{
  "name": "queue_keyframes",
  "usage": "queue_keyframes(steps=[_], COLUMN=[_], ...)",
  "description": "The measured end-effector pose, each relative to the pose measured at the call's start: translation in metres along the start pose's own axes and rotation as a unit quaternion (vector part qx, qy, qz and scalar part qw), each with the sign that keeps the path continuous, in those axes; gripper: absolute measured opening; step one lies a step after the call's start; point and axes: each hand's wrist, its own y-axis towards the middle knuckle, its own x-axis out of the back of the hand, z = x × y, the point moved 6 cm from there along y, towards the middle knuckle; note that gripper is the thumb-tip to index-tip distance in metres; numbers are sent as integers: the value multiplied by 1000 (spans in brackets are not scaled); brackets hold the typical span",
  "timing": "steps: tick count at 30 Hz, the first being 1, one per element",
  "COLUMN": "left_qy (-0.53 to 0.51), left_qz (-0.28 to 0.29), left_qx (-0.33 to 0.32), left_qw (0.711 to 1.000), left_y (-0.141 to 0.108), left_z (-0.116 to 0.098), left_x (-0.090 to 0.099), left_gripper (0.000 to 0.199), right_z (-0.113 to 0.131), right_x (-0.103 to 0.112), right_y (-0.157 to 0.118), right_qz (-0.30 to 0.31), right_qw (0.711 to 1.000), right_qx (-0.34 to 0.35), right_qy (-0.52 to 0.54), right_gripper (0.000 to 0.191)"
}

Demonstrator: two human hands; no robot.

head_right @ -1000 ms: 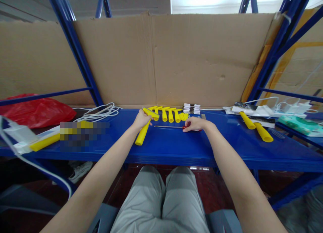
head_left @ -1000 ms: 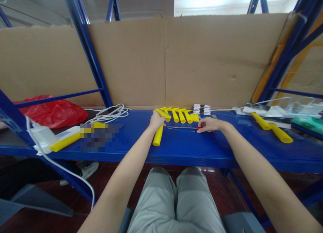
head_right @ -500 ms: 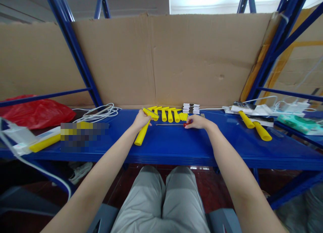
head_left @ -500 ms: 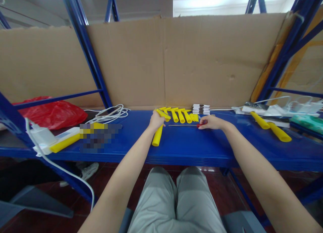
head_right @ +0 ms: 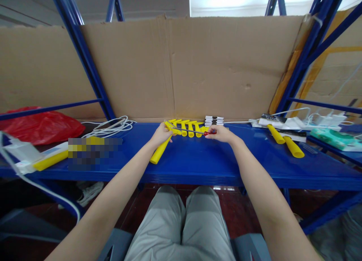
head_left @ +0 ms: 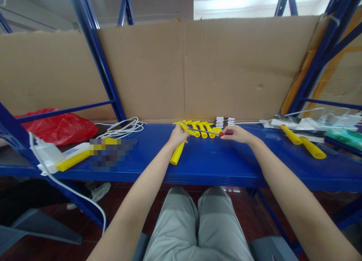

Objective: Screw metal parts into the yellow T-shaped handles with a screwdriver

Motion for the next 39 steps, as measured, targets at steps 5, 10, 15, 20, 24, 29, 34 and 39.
queue_keyframes(steps=[5, 10, 15, 20, 24, 29, 34, 39], left_qy=[13, 36, 53, 71, 81, 84, 91, 108], left_qz=[18, 18, 17, 16, 9, 7, 9, -3], left_qx=[-22, -29, -22, -15, -8, -18, -22, -22], left_qw=[1000, 999, 998, 997, 997, 996, 996, 994], left_y=[-2, -3, -5, -10, -12, -9, -10, -16], left_z=[-3, -4, -6, -11, -11, -9, -11, -16], left_x=[-4, -4, -3, -1, 0, 0, 0, 2], left_gripper=[40, 41, 42, 41, 42, 41, 41, 41], right_z=[2, 2, 3, 4, 4, 4, 4, 4], right_x=[4, 4, 4, 6, 6, 6, 6, 6], right_y=[-1, 1, 0, 0, 0, 0, 0, -1], right_qz=[-10, -18, -19, -23, -22, -22, -20, -21], right_qw=[1000, 1000, 1000, 1000, 1000, 1000, 1000, 1000], right_qx=[5, 11, 13, 18, 19, 20, 22, 20], right_qy=[-9, -9, -8, -3, 2, 3, 1, 9], right_gripper=[43, 45, 46, 47, 47, 48, 47, 46])
